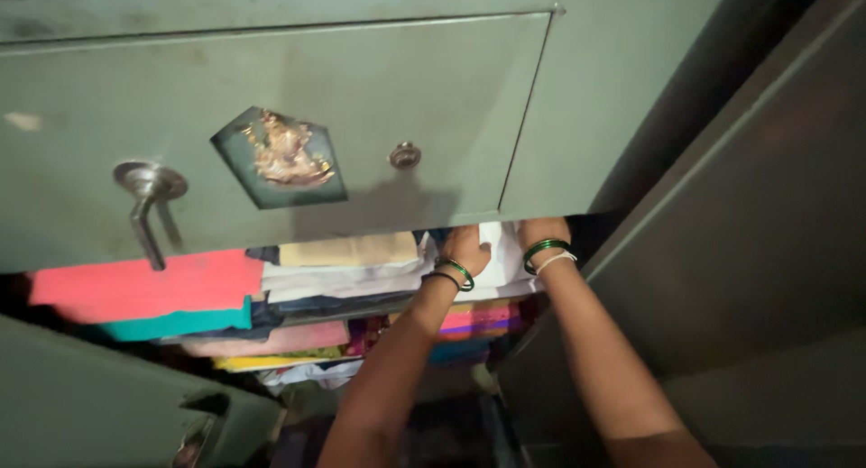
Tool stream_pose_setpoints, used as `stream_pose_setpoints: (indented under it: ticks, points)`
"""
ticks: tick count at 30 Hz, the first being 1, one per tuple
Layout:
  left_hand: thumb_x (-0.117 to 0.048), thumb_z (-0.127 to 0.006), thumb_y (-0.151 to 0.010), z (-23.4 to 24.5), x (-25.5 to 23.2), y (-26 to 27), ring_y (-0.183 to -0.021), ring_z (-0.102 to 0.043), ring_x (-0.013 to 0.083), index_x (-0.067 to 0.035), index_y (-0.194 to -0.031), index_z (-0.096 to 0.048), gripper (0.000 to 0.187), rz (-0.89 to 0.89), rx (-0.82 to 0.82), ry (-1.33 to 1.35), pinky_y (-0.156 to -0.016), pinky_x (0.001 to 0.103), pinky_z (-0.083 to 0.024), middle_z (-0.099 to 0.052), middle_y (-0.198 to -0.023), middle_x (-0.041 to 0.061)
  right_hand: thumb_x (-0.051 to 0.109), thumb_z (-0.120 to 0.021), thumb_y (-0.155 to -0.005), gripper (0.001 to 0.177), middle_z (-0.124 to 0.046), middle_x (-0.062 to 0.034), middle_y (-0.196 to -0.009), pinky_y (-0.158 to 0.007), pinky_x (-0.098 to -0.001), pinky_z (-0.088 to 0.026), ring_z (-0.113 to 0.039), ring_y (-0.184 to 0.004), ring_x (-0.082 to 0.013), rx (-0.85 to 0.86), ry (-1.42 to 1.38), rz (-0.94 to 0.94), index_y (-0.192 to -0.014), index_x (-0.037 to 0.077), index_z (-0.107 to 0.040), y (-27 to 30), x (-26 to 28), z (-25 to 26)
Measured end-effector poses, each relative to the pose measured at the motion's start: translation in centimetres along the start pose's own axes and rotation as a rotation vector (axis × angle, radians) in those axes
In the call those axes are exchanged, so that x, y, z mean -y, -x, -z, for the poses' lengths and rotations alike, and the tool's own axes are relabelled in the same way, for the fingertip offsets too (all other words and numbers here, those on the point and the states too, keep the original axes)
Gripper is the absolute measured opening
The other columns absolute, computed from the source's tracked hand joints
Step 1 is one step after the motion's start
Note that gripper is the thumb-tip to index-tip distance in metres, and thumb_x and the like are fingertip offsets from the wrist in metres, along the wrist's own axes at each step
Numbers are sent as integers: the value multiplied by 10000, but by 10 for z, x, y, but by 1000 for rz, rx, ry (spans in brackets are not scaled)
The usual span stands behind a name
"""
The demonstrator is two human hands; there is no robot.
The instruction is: The person packs a bag by taking several folded garments from a cupboard and placing them one by one into the bag.
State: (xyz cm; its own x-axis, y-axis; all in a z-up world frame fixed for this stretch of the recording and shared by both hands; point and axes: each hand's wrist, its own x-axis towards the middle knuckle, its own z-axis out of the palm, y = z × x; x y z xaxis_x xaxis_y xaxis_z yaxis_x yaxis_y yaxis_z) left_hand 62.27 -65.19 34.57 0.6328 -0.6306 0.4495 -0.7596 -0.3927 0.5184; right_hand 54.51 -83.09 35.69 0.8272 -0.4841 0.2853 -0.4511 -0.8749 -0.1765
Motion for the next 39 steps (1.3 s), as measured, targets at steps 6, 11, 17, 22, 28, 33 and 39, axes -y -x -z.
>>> stream_pose_setpoints:
  ticks: [6,11,17,22,28,33,39]
  points:
    - [-233,-706,-835,-27,20,-20,-1254,-587,443,-40,-1308,-617,519,264,203,25,-1075,469,-478,-620,-1336,260,238,-566,-993,311,-703,-201,-1223,-915,-473,-541,-666,-1092,-379,-158,-345,-204,-1206,53,-695,-44,-19,-52]
    - [-234,-698,-801,-29,27,-21,-1245,-556,448,-52,-1335,-597,572,324,161,-27,-1061,517,-437,-592,-1345,256,253,-553,-989,332,-689,-209,-1243,-950,-480,-517,-647,-1125,-386,-100,-256,-156,-1211,48,-692,-55,-9,-67]
    - [-305,-631,-895,-11,1,-10,-1282,-578,391,-67,-1246,-672,426,416,208,-278,-1110,514,-420,-644,-1331,203,270,-537,-985,359,-672,-219,-1267,-991,-489,-488,-625,-1164,-395,-3,-151,-117,-1217,42,-689,-46,-11,-82]
    - [-271,-509,-950,-8,-25,-1,-1274,-594,371,-115,-1286,-666,402,314,96,-275,-1102,529,-405,-677,-1315,172,285,-525,-981,381,-658,-227,-1287,-1026,-496,-464,-607,-1197,-402,53,-78,-22,-1221,38,-686,-27,10,-64]
    - [-437,-373,-986,-23,-23,3,-1507,-247,341,-140,-1541,-307,633,295,299,-246,-1216,533,-107,-308,-1606,164,339,-487,-985,476,-598,-242,-1378,-1097,-510,-396,-546,-1288,-407,202,98,176,-1323,28,-615,-12,7,-100]
    - [-488,-342,-1033,-22,-13,12,-1557,-148,375,-160,-1631,-125,716,362,454,-260,-1263,521,-35,-141,-1694,177,354,-399,-1028,570,-517,-240,-1500,-1195,-560,-272,-448,-1403,-399,268,391,317,-1504,46,-445,-6,-4,-133]
    - [-510,-314,-1031,-23,-13,11,-1563,-138,374,-169,-1625,-161,701,406,493,-261,-1266,527,-22,-159,-1696,166,432,-403,-1000,664,-440,-221,-1540,-1212,-568,-170,-312,-1467,-386,325,427,336,-1539,47,-360,-6,1,-128]
